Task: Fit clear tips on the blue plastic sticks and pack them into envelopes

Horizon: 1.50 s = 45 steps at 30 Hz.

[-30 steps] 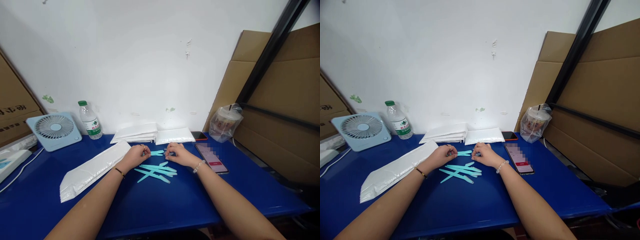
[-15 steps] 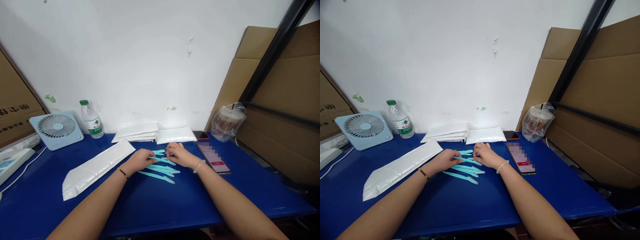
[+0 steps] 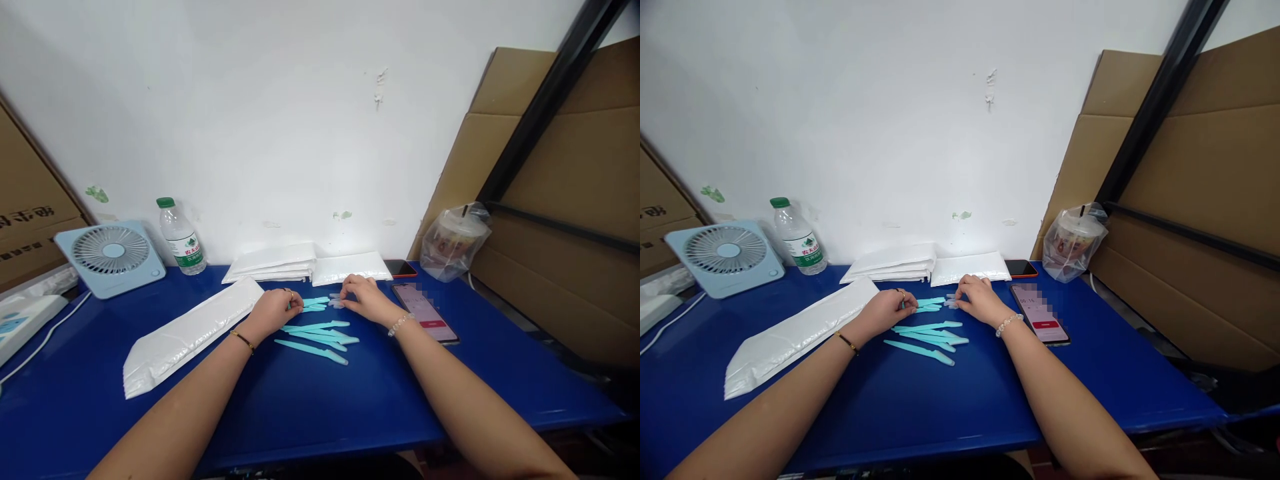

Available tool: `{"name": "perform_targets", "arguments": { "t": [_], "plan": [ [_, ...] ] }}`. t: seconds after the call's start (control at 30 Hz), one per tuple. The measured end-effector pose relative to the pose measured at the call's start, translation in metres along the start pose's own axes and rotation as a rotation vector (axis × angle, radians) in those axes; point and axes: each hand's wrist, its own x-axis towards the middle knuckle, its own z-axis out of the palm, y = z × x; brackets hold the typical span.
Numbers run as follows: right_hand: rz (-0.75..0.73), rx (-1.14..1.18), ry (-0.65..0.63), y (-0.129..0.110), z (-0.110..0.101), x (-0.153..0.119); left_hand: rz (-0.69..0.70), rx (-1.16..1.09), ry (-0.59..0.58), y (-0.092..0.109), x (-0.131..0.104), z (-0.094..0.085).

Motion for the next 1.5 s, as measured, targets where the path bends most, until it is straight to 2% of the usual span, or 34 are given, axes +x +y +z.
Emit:
{"name": "perform_targets", "arguments": {
  "t": [0.07, 0.13, 0.23, 0.3, 0.53, 0.7, 0.9, 1.0, 1.1, 1.17, 1.33, 1.5],
  "plan": [
    [-0.007, 0.025, -0.018, -0.002, -0.004, -0.002, -0.012, -0.008, 0.051, 0.002, -0.001, -0.001],
    [-0.049, 0.059, -0.100, -0.008, -0.006, -0.005, 0.014, -0.055, 0.041, 0.008, -0.004, -0.003],
    [-0.081, 0.069, -0.229, -0.015, -0.004, -0.007, 0.115, -0.119, -0.092, 0.018, -0.007, -0.004],
    [-0.075, 0.063, -0.260, -0.016, -0.001, -0.007, 0.144, -0.116, -0.157, 0.022, -0.008, -0.002],
    [-0.028, 0.073, -0.223, -0.017, 0.003, -0.005, 0.104, -0.110, -0.182, 0.021, -0.006, 0.002],
    [-0.051, 0.055, -0.125, -0.013, 0.003, -0.001, 0.121, -0.001, -0.081, 0.015, -0.002, -0.001],
    [0.041, 0.073, 0.002, 0.000, -0.003, 0.001, 0.027, 0.039, 0.003, 0.000, 0.001, -0.003],
    [0.002, 0.124, -0.105, -0.009, -0.011, -0.005, 0.028, -0.048, -0.003, 0.005, -0.002, -0.004],
    [-0.051, 0.135, -0.293, -0.021, -0.012, -0.010, 0.113, -0.133, -0.110, 0.015, -0.006, -0.005],
    [-0.061, 0.123, -0.351, -0.027, -0.009, -0.011, 0.152, -0.158, -0.180, 0.019, -0.009, -0.005],
    [-0.080, 0.090, -0.315, -0.029, -0.001, -0.009, 0.114, -0.206, -0.259, 0.021, -0.011, -0.002],
    [-0.113, 0.043, -0.209, -0.029, -0.002, -0.007, 0.148, -0.121, -0.203, 0.022, -0.008, -0.001]
  ]
}}
